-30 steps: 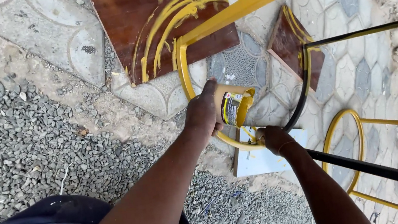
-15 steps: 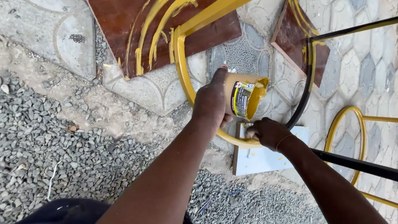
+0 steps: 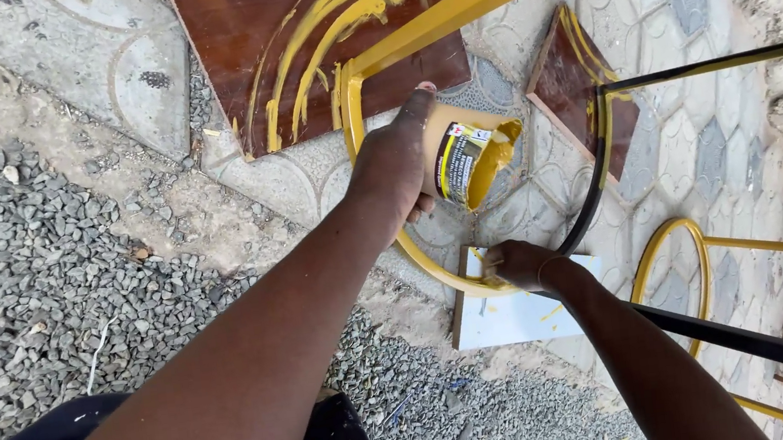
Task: The person paints the metal legs of a round table yellow using a small cloth or sponge. They repeatedly dip the cloth into a small container of yellow paint and apply it to the curved and straight sections of the table frame.
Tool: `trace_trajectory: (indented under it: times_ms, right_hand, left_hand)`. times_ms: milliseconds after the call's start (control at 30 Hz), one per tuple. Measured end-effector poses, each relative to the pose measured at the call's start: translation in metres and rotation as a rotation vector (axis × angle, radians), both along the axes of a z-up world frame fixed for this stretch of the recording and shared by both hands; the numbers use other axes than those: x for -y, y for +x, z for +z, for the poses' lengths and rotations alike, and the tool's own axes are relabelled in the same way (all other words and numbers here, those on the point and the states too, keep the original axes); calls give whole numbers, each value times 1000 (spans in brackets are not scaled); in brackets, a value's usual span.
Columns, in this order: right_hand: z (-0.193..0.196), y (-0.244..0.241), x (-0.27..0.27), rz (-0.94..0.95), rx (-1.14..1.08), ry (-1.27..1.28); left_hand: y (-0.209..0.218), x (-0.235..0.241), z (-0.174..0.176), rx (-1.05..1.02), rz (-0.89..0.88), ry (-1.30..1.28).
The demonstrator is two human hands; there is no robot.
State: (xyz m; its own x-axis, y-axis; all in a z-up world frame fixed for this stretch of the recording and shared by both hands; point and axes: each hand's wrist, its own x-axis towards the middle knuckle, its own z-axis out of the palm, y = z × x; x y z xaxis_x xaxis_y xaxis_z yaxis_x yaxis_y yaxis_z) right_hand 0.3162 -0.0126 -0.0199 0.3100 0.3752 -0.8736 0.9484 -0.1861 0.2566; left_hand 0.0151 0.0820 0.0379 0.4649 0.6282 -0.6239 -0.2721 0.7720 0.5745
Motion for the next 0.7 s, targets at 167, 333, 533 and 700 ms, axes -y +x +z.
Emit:
trace_trajectory:
  times_ms: [167, 333, 533, 700]
  right_hand:
    - [-30, 59, 13, 294, 54, -5]
    - [-30, 65, 17, 189, 110, 6]
    - [-54, 20, -3, -236, -171, 211]
    - [-51, -53, -41, -562, -448, 305]
  left_hand:
    - [-1, 0, 3, -9, -21, 3]
    - [0, 3, 2, -9, -31, 5]
    - [-10, -12, 2, -40, 67, -17]
    - [-33, -17, -14, -132, 120, -20]
